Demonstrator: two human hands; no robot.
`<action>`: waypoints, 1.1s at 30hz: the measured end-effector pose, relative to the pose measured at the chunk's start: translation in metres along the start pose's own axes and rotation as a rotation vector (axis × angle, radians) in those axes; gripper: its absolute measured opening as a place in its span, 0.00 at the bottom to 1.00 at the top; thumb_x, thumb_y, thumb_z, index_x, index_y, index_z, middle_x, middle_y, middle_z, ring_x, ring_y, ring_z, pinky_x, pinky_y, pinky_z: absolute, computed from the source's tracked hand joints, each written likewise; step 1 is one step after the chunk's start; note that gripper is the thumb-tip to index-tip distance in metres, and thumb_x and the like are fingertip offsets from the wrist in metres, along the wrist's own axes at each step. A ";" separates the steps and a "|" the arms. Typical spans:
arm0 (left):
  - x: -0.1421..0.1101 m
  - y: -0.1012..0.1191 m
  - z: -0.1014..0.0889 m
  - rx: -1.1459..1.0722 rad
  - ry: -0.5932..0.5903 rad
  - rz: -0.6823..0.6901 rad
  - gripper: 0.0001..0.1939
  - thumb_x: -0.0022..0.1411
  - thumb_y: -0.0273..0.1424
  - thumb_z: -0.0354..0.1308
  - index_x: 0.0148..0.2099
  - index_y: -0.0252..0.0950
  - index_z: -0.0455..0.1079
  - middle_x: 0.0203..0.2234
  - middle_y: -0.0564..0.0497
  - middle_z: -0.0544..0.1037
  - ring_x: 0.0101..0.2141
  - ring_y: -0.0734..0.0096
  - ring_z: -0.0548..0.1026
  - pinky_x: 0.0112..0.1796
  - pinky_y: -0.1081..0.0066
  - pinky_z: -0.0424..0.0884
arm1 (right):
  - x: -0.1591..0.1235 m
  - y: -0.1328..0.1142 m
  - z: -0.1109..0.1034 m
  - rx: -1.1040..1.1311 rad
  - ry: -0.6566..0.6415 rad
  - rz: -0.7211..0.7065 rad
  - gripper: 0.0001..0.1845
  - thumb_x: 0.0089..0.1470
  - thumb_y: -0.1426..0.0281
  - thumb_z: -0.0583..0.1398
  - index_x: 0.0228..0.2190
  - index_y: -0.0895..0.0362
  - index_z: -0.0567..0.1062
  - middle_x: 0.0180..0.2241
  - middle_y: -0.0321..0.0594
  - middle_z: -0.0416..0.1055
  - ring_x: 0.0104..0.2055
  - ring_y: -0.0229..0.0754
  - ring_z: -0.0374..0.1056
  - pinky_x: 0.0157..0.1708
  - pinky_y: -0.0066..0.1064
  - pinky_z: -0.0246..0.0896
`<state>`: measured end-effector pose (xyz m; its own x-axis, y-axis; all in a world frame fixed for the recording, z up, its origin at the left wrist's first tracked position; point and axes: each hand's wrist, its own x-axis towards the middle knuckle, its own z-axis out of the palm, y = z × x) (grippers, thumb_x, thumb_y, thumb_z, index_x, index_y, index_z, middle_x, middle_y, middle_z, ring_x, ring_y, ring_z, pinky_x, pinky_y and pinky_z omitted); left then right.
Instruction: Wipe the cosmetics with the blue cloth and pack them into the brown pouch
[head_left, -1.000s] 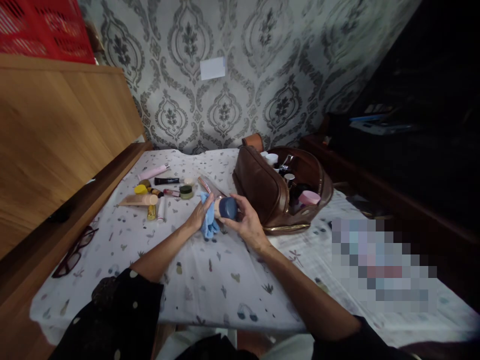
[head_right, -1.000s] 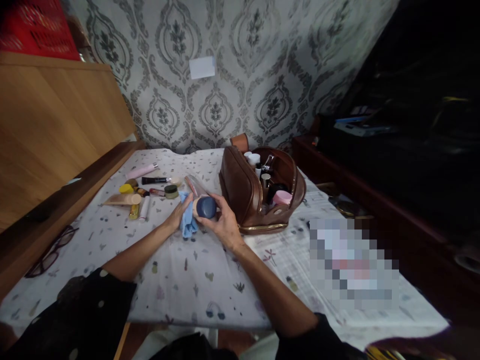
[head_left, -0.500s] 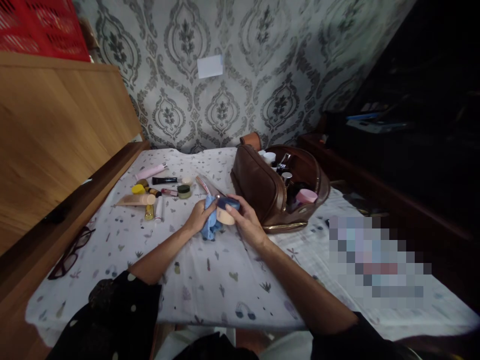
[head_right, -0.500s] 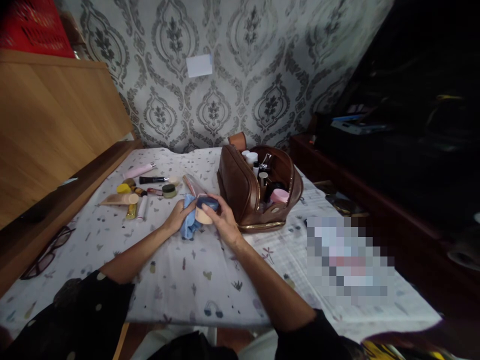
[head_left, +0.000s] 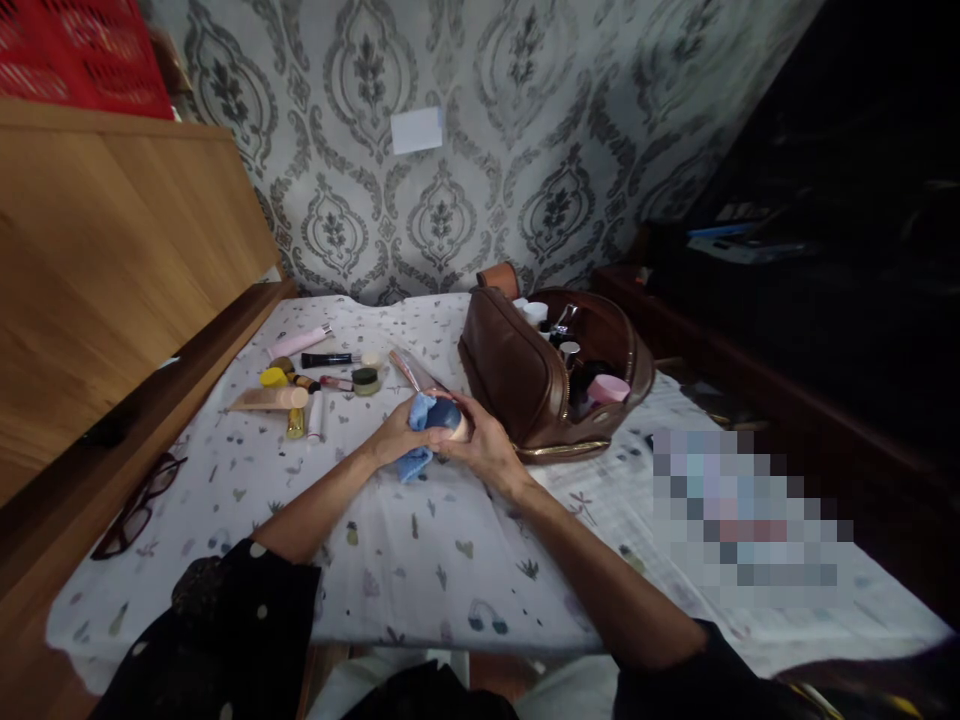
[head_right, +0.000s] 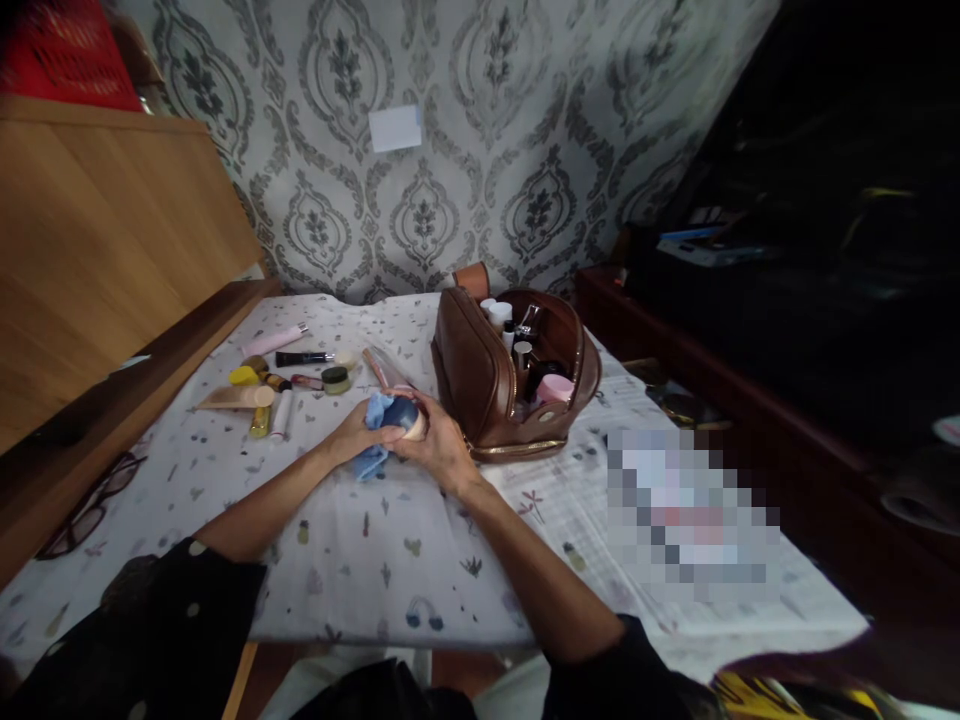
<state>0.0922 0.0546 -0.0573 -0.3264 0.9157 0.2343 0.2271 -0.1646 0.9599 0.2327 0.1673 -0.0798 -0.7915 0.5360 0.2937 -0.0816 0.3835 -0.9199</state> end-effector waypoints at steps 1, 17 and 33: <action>0.000 0.000 0.000 0.006 0.017 -0.005 0.30 0.49 0.46 0.69 0.51 0.37 0.73 0.48 0.46 0.78 0.52 0.56 0.73 0.57 0.60 0.65 | 0.001 0.000 0.000 -0.002 -0.005 -0.010 0.42 0.39 0.61 0.73 0.55 0.57 0.69 0.53 0.47 0.73 0.53 0.52 0.70 0.56 0.43 0.63; -0.002 0.003 0.003 0.259 0.130 -0.040 0.24 0.63 0.51 0.55 0.38 0.35 0.76 0.31 0.51 0.80 0.37 0.63 0.77 0.41 0.69 0.71 | -0.003 -0.008 0.003 -0.294 0.104 -0.212 0.29 0.45 0.70 0.65 0.51 0.54 0.72 0.47 0.47 0.69 0.50 0.53 0.68 0.52 0.45 0.65; -0.003 0.001 0.004 0.108 0.090 -0.044 0.34 0.58 0.59 0.56 0.46 0.31 0.74 0.38 0.45 0.81 0.40 0.59 0.78 0.42 0.66 0.73 | -0.003 -0.012 0.001 0.229 0.006 0.168 0.33 0.56 0.44 0.55 0.53 0.55 0.68 0.31 0.36 0.69 0.30 0.39 0.66 0.30 0.31 0.63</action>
<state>0.0969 0.0530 -0.0573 -0.4179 0.8840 0.2094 0.3062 -0.0799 0.9486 0.2354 0.1607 -0.0695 -0.8019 0.5825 0.1326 -0.0846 0.1089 -0.9904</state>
